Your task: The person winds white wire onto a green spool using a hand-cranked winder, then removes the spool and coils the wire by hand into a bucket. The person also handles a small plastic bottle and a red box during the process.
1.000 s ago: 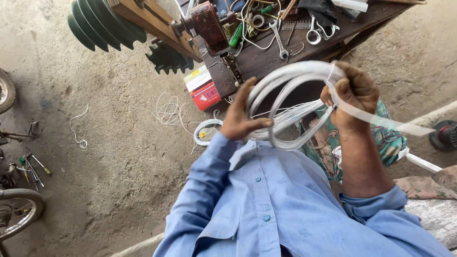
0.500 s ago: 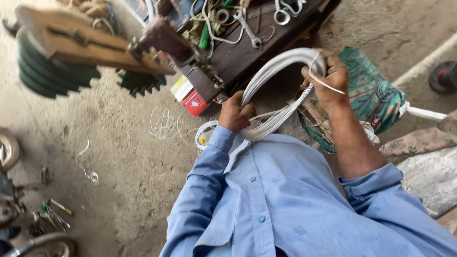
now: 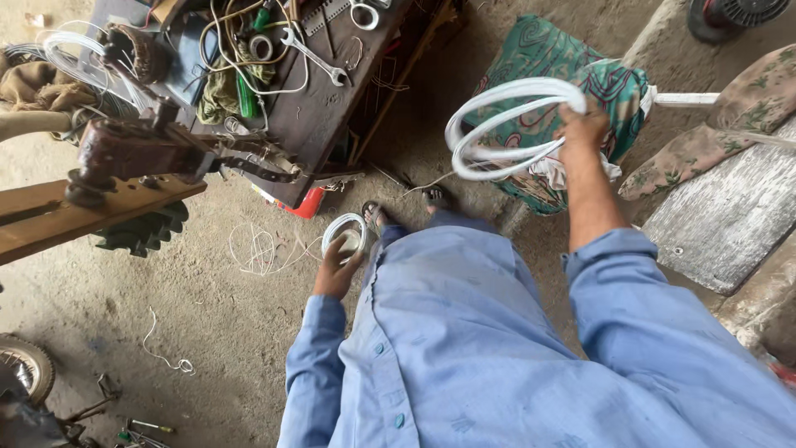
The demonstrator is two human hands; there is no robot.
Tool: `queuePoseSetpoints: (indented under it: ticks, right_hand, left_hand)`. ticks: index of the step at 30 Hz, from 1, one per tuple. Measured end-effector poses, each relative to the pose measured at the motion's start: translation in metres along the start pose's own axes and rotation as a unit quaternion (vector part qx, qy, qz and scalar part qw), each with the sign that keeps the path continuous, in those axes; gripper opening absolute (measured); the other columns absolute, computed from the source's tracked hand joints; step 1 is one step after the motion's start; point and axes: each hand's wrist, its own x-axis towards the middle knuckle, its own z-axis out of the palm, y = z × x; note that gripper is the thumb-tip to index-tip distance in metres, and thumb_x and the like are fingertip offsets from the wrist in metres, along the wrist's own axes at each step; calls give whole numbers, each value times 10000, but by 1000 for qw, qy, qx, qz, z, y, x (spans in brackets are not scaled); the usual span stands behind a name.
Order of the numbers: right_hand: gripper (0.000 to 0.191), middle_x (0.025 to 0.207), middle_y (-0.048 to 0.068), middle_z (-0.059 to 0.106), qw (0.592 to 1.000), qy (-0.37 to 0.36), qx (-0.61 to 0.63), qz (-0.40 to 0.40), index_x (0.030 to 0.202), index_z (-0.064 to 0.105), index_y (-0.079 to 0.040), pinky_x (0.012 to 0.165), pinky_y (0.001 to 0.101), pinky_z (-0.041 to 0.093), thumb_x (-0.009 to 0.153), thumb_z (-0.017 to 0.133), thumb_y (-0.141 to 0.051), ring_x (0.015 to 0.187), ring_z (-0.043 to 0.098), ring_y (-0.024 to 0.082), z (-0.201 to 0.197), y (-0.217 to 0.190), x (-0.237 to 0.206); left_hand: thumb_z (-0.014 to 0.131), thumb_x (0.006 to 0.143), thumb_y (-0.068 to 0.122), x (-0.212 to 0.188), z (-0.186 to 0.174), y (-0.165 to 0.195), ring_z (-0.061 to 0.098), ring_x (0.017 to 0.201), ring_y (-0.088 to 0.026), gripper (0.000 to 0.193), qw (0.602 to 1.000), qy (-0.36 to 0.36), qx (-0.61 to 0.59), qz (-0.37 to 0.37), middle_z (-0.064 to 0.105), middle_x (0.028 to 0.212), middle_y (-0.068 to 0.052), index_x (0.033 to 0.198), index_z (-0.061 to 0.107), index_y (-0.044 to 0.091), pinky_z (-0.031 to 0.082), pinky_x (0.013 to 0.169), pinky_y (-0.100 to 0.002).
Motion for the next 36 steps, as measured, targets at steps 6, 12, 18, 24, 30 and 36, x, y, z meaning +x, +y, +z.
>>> queuePoseSetpoints:
  ticks: [6,12,18,24,30,36]
  right_hand:
    - [380,952,114,749,974,185,124,28,1258,616,-127,389,279,476,907,667,7,500,571,143,-30,13,27]
    - [273,1056,153,765,950,267,16,159,1174,718,27,536,351,683,930,683,-91,750,790,243,-39,14,30]
    - [282,1054,125,729,945,209,-69,241,1186,654,-14,584,383,630,957,696,-174,808,747,254,-48,11,12]
    - [316,1052,98,694,941,89,-181,273,1197,591,-54,632,416,577,985,709,-257,866,705,264,-36,25,-20]
    - [117,861,69,673,919,-277,-209,184,1080,704,8,511,232,420,987,670,-55,644,592,132,43,50,-105]
    - [306,915,38,688,830,-479,-279,65,1206,699,-6,679,235,500,965,725,-192,788,616,103,176,35,-185]
  left_hand:
    - [804,827,410,-52,-25,-40,723,1065,-284,684,953,155,192,-176,740,1166,-206,1403,616,95,556,908,-382]
    - [776,829,502,-76,-16,-23,738,1083,-282,657,948,156,177,-216,758,1179,-204,1330,681,86,563,931,-375]
    - [763,821,505,-69,-32,-11,736,1061,-287,639,945,170,180,-213,754,1167,-184,1313,702,101,583,892,-394]
    - [816,855,297,-59,-78,36,732,934,-191,505,942,325,66,-41,776,1032,-123,1292,702,69,594,850,-325]
    - [922,835,226,-77,-147,142,595,1298,-322,632,785,520,246,229,650,1350,-126,1370,609,103,485,1121,-445]
    - [990,610,380,-64,-210,206,394,1388,-429,898,694,508,434,268,474,1435,-183,1377,577,162,287,1174,-578]
